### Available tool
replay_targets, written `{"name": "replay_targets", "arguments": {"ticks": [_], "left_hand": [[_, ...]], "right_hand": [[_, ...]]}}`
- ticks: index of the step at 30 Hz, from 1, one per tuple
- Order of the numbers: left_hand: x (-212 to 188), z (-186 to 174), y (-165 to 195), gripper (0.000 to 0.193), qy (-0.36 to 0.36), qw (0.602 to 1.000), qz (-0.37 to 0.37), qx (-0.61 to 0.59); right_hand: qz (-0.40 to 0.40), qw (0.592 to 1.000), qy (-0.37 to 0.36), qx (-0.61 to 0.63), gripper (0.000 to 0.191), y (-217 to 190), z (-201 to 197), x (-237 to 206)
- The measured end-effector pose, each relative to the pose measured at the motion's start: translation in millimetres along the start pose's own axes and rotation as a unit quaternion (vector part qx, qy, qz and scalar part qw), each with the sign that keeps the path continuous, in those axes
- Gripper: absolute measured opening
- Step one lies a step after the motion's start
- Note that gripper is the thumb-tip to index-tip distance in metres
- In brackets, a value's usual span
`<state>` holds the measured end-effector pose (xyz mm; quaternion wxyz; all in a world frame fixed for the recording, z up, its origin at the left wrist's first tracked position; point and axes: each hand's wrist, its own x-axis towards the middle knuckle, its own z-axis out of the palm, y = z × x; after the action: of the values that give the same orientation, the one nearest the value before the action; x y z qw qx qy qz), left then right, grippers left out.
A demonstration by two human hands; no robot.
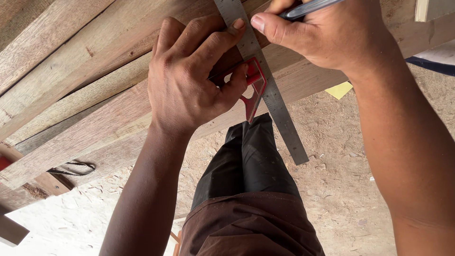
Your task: The person measures and marks wooden strips on a sawdust-covered workbench. They use a tape measure and a combination square to align against the boards, then draw pencil marks across each strip, working through the stack one board at a time.
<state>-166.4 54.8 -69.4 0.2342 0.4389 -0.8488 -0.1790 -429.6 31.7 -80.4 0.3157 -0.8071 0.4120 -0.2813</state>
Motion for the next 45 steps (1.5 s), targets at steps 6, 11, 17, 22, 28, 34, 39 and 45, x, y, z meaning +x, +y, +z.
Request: {"name": "replay_targets", "arguments": {"ticks": [6, 11, 17, 22, 28, 34, 39, 45], "left_hand": [[0.7, -2.0, 2.3, 0.047, -0.003, 1.000, -0.009, -0.011], [3.2, -1.9, 3.1, 0.046, -0.006, 1.000, -0.010, -0.010], [10.1, -9.7, 8.6, 0.046, 0.001, 1.000, -0.002, -0.017], [22.5, -21.5, 15.7, 0.047, -0.004, 0.999, -0.030, -0.026], [23.1, -36.9, 18.4, 0.064, 0.033, 0.981, -0.074, -0.179], [17.7, -44.9, 15.1, 0.063, 0.080, 0.973, -0.071, -0.206], [21.3, -54.7, 19.8, 0.065, -0.047, 0.996, -0.046, 0.052], [30.6, -72.6, 17.8, 0.045, -0.208, 0.973, -0.090, -0.031]], "right_hand": [[0.018, 0.997, -0.044, 0.063, 0.023, -11.2, -8.5, 13.7], [0.042, 0.990, -0.118, 0.067, 0.025, -12.5, -16.7, 23.9], [0.008, 0.995, -0.011, 0.096, 0.022, -2.3, -12.2, 1.9], [0.211, 0.934, 0.276, 0.081, 0.009, -77.3, 19.8, -39.2], [0.447, 0.856, 0.232, 0.119, 0.024, -136.9, 87.2, -76.4], [0.395, 0.853, 0.333, 0.067, 0.019, -156.1, 82.1, -148.3], [0.449, 0.836, 0.316, 0.022, 0.029, -170.0, 54.8, -211.5], [0.519, 0.785, 0.331, 0.069, 0.032, -181.4, 47.1, -213.1]]}}
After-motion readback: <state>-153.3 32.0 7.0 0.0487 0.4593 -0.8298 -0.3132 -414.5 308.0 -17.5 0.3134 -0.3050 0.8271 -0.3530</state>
